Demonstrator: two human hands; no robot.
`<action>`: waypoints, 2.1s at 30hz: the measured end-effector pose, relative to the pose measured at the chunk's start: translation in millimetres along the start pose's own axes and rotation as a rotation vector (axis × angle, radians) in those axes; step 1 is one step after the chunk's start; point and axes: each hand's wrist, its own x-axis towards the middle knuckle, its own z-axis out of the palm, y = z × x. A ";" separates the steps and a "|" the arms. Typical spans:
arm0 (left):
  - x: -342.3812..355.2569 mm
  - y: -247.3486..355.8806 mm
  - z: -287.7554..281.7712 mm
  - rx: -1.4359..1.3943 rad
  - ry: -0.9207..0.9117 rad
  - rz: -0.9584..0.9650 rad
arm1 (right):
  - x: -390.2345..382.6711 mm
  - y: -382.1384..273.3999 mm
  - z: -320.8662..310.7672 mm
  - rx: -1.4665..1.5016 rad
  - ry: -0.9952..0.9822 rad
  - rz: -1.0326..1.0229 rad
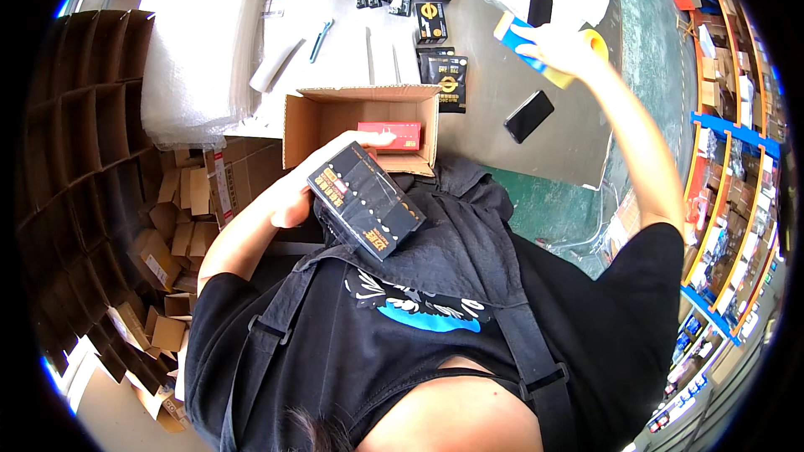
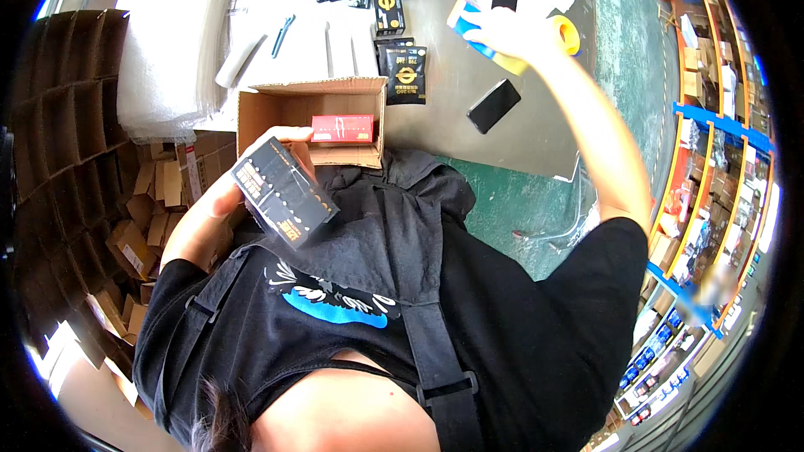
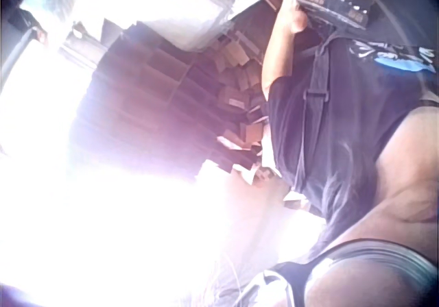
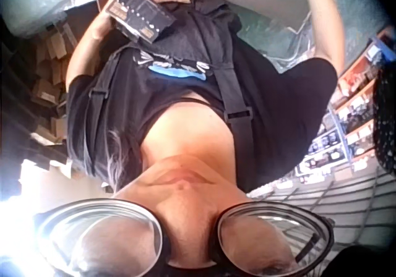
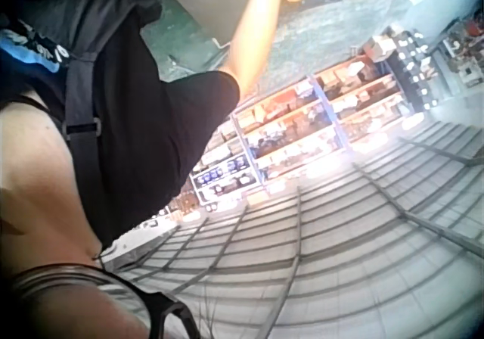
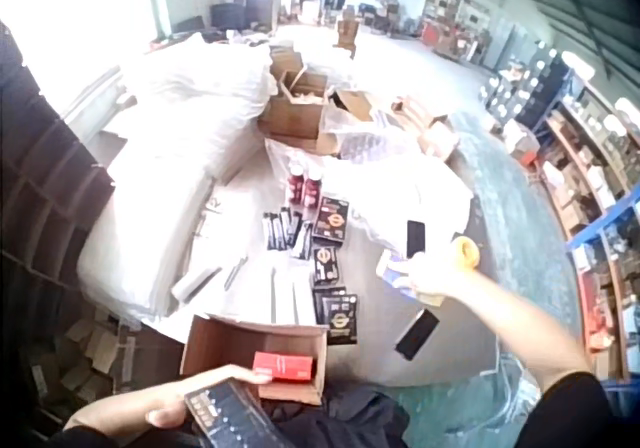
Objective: The person cuts a sheet of bubble wrap and wraps several small black cylindrical items. They then place the wrapped items and other small boxes into a cardboard box and seal it with tape.
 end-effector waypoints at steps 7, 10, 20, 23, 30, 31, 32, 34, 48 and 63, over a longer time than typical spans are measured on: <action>-12.9 3.1 -1.7 0.092 0.108 -0.085 | 95.2 -4.9 177.7 0.697 0.407 0.566; -29.9 -4.5 -12.5 0.065 0.171 -0.089 | 56.2 -83.7 71.8 0.963 0.276 0.423; -22.2 13.1 -24.4 0.500 0.331 -0.021 | -54.2 -230.6 -90.1 0.810 0.029 -0.381; -9.9 26.6 -45.2 0.539 0.248 0.293 | -39.8 -214.7 -82.3 0.919 0.315 -0.353; -24.4 -28.6 -80.9 0.902 0.646 0.164 | -66.3 -229.2 -18.2 0.719 0.510 -0.217; -22.8 -30.7 -78.7 0.902 0.601 0.088 | -68.4 -238.8 -7.3 0.650 0.530 -0.207; -21.7 -37.7 -81.4 0.963 0.567 -0.052 | -69.3 -247.2 3.5 0.582 0.549 -0.196; -12.5 -57.4 -85.8 0.791 0.574 -0.262 | -64.7 -257.5 26.9 0.505 0.569 -0.198; 13.5 -157.5 -134.0 0.838 0.301 -0.648 | -81.9 -291.4 39.5 0.564 0.601 -0.132; 14.5 -113.5 -116.2 0.237 0.314 -0.784 | -63.4 -289.8 86.9 0.146 0.509 0.076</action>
